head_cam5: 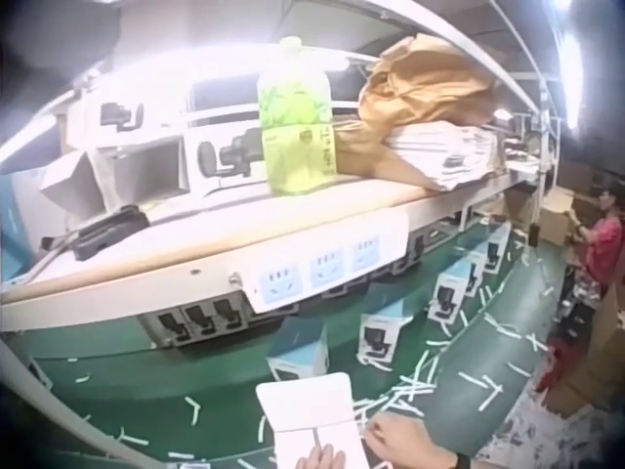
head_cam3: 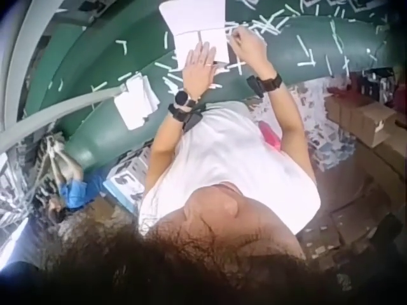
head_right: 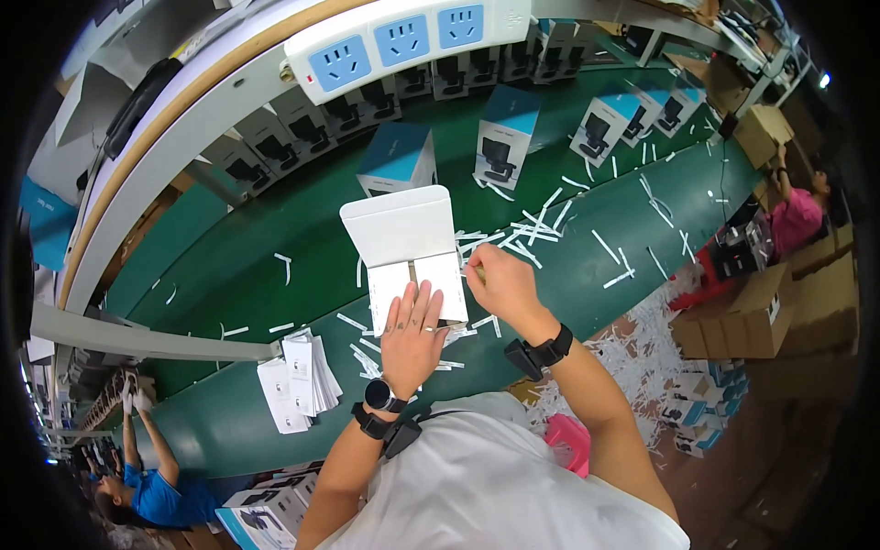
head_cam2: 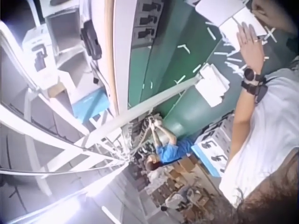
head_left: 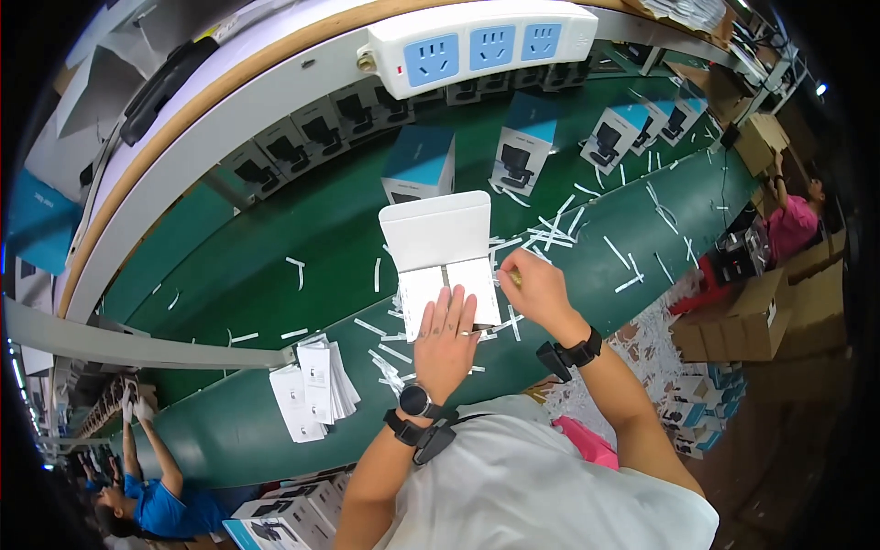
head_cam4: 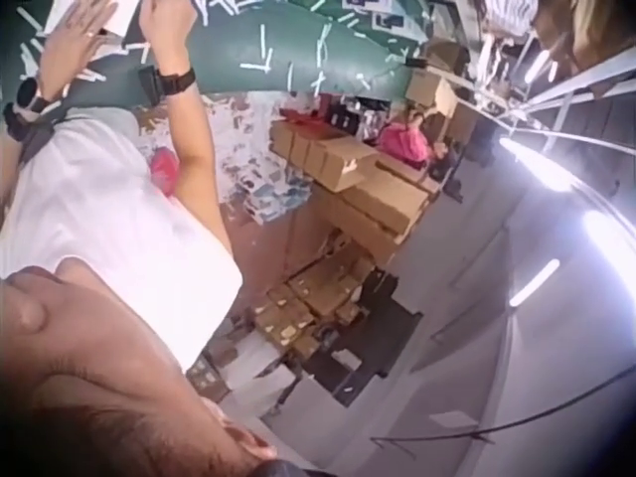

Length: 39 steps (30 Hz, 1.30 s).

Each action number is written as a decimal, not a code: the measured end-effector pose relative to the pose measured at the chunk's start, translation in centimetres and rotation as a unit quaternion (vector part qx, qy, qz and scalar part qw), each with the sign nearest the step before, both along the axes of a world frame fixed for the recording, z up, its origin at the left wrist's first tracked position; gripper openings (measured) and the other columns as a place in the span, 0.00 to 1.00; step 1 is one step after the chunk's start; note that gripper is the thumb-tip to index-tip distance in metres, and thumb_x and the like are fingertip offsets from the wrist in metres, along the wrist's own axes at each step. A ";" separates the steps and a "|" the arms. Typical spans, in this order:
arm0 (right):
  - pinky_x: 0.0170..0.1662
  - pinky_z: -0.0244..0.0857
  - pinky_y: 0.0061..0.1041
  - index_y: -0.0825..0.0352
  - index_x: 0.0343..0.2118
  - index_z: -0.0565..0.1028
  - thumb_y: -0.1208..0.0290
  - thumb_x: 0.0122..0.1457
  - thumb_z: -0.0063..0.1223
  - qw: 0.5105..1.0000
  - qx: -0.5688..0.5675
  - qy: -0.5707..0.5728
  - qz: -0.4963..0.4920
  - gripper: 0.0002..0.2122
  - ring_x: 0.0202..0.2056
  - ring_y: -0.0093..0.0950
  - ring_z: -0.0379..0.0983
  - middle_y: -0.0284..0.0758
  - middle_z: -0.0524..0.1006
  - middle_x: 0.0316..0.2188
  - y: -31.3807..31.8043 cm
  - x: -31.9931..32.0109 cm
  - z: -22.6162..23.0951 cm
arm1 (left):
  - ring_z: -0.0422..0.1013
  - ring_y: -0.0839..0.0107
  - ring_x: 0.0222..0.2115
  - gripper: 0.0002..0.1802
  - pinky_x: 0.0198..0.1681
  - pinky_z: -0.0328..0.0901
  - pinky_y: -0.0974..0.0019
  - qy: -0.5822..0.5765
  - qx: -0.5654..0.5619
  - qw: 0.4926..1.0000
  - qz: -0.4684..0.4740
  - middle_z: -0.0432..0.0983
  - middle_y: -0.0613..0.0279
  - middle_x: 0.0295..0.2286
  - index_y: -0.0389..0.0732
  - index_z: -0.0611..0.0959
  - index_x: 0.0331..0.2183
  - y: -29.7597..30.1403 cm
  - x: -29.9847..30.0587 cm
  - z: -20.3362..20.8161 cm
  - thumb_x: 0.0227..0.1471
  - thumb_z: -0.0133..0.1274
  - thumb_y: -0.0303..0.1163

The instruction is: The person places a manual into a box, closes the lid, and applies a sticker to the exterior, repeating this process for several boxes.

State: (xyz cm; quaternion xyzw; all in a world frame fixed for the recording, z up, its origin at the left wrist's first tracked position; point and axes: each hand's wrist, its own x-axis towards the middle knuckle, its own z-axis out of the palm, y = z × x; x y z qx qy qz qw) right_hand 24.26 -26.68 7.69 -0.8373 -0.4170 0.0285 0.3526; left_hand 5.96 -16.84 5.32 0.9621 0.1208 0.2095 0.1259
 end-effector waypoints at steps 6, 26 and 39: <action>0.32 0.70 0.33 0.63 0.29 0.74 0.67 0.54 0.59 1.000 -0.007 -0.005 -0.012 0.06 0.29 0.39 0.76 0.36 0.78 0.26 0.4 0.0 -0.2 | 0.60 0.55 0.59 0.39 0.61 0.57 0.54 0.015 0.015 1.000 0.001 0.62 0.53 0.60 0.41 0.69 0.59 0.3 0.2 -0.1 0.45 0.63 0.34; 0.34 0.69 0.41 0.68 0.27 0.74 0.63 0.48 0.65 0.986 -0.056 -0.061 0.146 0.14 0.33 0.44 0.73 0.44 0.73 0.30 12.3 -6.4 -0.6 | 0.73 0.55 0.40 0.13 0.45 0.69 0.56 -0.069 -0.083 0.994 0.001 0.79 0.56 0.33 0.40 0.86 0.29 0.7 -0.9 -2.3 0.34 0.56 0.29; 0.28 0.58 0.14 0.67 0.52 0.73 0.51 0.67 0.42 0.914 0.312 0.255 -0.055 0.23 0.26 0.12 0.63 0.24 0.73 0.30 5.1 9.4 2.2 | 0.58 0.52 0.60 0.37 0.62 0.55 0.53 -0.081 0.060 0.995 0.009 0.60 0.46 0.60 0.35 0.71 0.54 0.9 0.0 -5.0 0.40 0.59 0.34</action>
